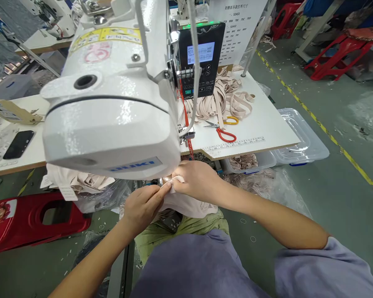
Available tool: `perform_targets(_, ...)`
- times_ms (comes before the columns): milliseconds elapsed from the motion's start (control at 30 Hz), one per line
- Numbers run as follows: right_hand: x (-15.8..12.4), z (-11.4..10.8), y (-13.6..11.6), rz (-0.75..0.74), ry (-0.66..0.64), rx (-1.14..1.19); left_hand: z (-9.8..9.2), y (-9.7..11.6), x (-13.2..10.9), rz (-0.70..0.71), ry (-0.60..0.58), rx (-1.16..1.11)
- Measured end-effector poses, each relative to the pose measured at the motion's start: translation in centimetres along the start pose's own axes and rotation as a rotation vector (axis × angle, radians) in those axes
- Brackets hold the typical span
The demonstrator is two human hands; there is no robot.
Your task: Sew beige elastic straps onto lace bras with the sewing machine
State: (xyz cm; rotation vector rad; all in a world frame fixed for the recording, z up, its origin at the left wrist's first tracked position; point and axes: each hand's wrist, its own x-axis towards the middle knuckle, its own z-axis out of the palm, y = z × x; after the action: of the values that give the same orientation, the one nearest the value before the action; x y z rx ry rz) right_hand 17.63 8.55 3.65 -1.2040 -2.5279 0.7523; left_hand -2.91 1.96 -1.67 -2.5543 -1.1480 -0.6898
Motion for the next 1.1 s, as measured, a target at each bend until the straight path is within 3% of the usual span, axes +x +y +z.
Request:
perform_targets(133,-1.6,2.3,1.3,-0.062,0.187,-0.016,-0.7,1.4,1.2,-0.105,-0.098,0.075)
perform_targets(267,-3.1,4.7,1.7,-0.108,0.435,-0.119,-1.1,1.6,1.7,-0.199,-0.125,-0.020)
perform_targets(333,-3.2,5.2,1.4,-0.100,0.521,-0.127,-1.0,0.6,1.5,-0.130,-0.113,-0.060)
perform_targets(433,-2.9,5.5,1.2,-0.113,0.590,-0.089,-0.8,-1.3,1.2,0.087,-0.105,-0.022)
perform_targets(500,-3.0,6.1,1.3,-0.103,0.553,0.011,-0.7,-2.2,1.4,0.159,-0.114,-0.008)
perform_targets(567,-3.5,7.2,1.6,-0.040,0.510,0.216,-0.7,-2.2,1.8,0.141,-0.122,-0.018)
perform_targets(667,-4.4,8.9,2.0,0.085,0.533,0.514,-0.8,-1.1,2.3,0.065,-0.125,-0.012)
perform_targets(733,-4.7,9.1,2.1,0.133,0.526,0.527,-0.9,-0.1,2.4,0.021,-0.135,0.018)
perform_targets(867,-3.7,7.0,2.3,0.119,0.414,0.371,-1.0,1.8,2.6,-0.073,-0.134,0.095)
perform_targets(1100,-0.6,3.5,3.4,-0.006,0.322,0.409,-0.7,3.1,3.3,-0.193,-0.123,0.155)
